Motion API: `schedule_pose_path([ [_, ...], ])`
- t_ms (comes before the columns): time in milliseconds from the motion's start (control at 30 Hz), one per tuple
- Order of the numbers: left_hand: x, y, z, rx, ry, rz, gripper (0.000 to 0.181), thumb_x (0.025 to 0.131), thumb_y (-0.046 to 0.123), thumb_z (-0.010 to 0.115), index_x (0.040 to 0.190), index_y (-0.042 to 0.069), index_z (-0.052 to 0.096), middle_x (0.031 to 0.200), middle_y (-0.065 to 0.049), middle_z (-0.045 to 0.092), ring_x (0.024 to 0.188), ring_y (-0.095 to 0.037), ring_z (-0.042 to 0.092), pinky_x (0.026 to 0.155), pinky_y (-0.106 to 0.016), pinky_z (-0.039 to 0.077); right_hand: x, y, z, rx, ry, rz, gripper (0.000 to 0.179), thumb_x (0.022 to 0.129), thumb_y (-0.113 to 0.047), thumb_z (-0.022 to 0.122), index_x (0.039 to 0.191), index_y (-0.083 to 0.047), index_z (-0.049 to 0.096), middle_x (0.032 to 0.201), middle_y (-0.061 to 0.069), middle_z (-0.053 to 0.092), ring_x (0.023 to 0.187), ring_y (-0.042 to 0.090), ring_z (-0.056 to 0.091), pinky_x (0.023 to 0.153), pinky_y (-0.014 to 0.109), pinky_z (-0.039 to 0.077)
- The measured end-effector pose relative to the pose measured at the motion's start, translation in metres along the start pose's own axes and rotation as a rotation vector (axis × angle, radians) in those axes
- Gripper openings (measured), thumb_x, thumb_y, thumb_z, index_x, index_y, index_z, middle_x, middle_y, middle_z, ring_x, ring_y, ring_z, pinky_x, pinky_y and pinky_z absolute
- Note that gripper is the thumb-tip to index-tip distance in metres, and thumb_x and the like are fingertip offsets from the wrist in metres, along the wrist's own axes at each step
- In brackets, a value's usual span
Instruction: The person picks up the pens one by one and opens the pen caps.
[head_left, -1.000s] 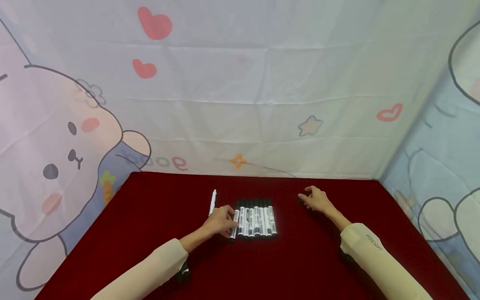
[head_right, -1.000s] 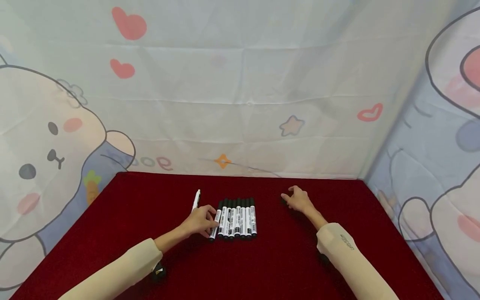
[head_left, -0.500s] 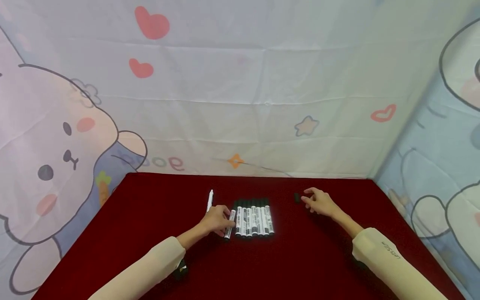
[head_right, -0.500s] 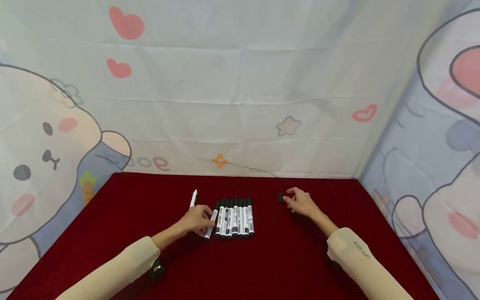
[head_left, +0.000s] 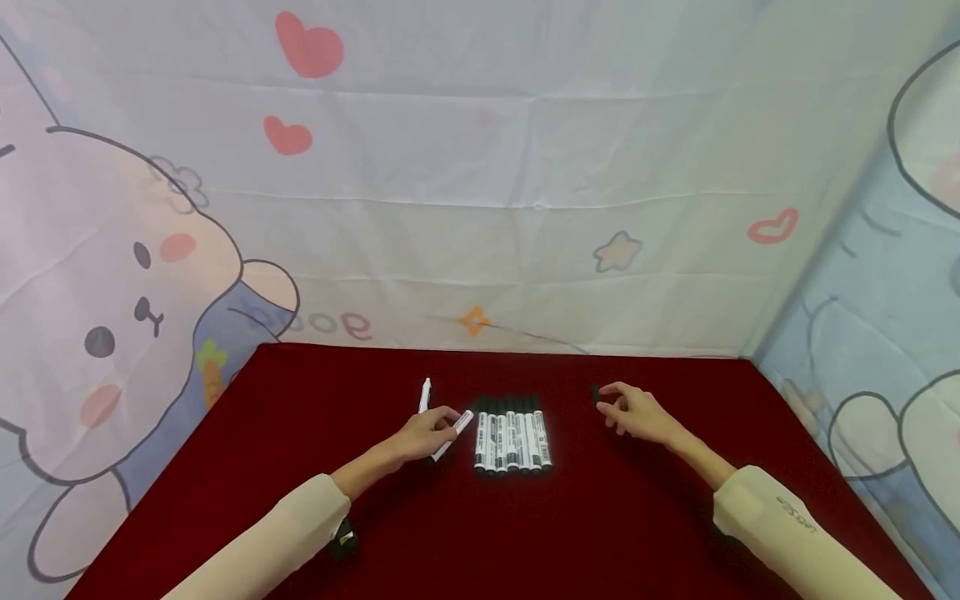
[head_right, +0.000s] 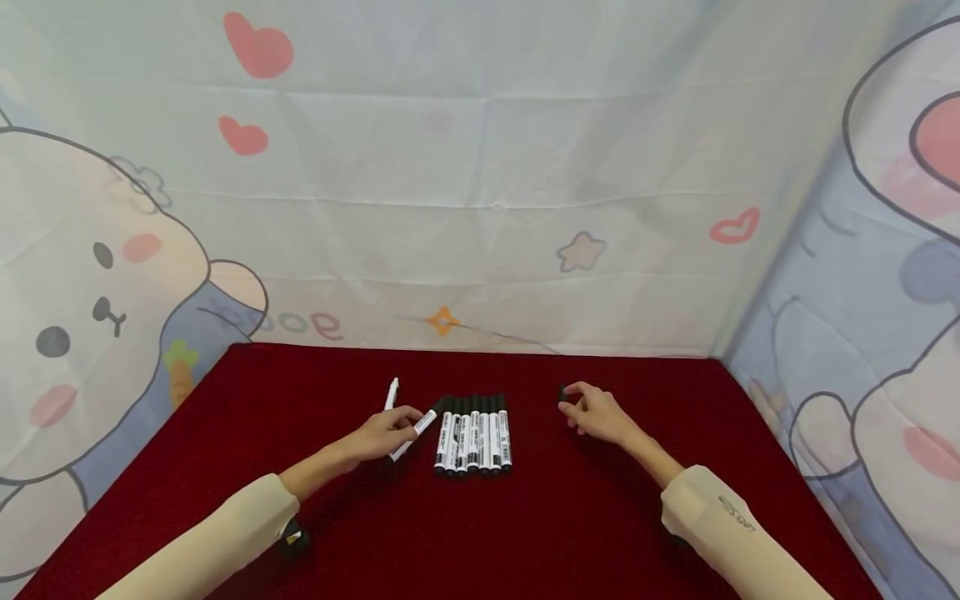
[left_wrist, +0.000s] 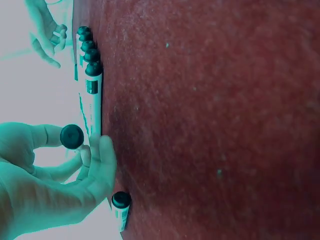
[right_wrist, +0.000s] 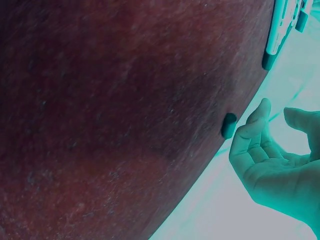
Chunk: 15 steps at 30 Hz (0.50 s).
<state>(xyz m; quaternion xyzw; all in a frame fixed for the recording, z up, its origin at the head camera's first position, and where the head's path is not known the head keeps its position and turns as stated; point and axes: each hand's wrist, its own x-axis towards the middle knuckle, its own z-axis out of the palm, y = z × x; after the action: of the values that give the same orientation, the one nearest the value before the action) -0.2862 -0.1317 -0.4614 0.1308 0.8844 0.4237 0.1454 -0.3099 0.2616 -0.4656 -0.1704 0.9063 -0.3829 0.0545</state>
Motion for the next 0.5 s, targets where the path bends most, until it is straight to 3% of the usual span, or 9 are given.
schedule_pose_path([
  [267,0.003,-0.004,-0.01,-0.091,-0.064,0.04,0.036,0.102,0.01,0.055,0.135,-0.004,0.055,0.093,-0.016,0.063,0.071,-0.016,0.061,0.065,-0.027,0.05,-0.001,-0.004,0.003,-0.003,-0.032,-0.025,0.043,0.106,-0.018,0.056,0.136,0.011,0.051,0.085,0.012,0.072,0.07,0.015,0.062,0.056,0.024,0.049],
  [500,0.003,-0.002,-0.008,-0.081,-0.03,0.065,0.029,0.102,0.006,0.055,0.128,-0.005,0.059,0.095,-0.02,0.063,0.073,-0.016,0.06,0.063,-0.029,0.055,0.0,-0.013,-0.003,0.001,-0.096,-0.055,0.033,0.106,-0.015,0.054,0.126,0.01,0.06,0.086,0.014,0.072,0.069,0.016,0.062,0.053,0.023,0.049],
])
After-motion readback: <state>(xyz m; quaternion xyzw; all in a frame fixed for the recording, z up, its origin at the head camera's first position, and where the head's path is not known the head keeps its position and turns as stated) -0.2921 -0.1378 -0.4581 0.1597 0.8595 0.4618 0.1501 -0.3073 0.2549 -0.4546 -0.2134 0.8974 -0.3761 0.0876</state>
